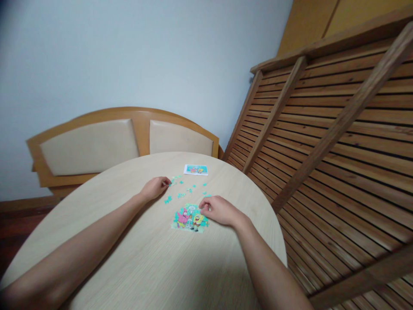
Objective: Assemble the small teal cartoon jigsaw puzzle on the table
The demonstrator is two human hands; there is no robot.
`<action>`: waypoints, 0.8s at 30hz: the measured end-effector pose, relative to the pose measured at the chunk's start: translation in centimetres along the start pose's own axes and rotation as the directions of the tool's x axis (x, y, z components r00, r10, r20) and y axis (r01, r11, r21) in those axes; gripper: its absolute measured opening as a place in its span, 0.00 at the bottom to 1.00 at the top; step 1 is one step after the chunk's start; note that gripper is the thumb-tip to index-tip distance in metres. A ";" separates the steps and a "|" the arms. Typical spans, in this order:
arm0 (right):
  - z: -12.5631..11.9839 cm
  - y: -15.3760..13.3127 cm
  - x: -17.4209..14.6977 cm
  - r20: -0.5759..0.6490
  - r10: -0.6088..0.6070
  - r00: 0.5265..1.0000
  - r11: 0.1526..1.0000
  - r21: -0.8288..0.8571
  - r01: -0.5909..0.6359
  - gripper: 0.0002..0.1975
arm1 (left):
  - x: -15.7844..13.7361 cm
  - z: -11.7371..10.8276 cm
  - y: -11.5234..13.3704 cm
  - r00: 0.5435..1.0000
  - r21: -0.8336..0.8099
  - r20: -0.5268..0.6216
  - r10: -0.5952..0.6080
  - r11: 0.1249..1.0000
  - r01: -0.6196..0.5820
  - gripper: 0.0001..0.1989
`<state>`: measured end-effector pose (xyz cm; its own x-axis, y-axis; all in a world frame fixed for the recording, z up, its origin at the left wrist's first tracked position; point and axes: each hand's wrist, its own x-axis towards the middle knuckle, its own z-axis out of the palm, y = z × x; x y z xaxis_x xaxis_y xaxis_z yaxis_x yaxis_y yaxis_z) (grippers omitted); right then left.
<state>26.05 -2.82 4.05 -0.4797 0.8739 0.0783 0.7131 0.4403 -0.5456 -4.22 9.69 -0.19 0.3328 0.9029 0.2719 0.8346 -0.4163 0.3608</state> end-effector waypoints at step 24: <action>2.0 0.7 1.7 -0.364 0.126 0.923 0.990 0.110 -0.091 0.14 | 0.5 0.5 5.0 0.955 -0.746 0.156 0.254 0.664 -0.055 0.17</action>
<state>24.72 -1.40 2.10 -0.1668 0.9367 0.3077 0.6933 0.3333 -0.6389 0.38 8.10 1.33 0.5981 0.7727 0.2124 0.2081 -0.4057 0.8900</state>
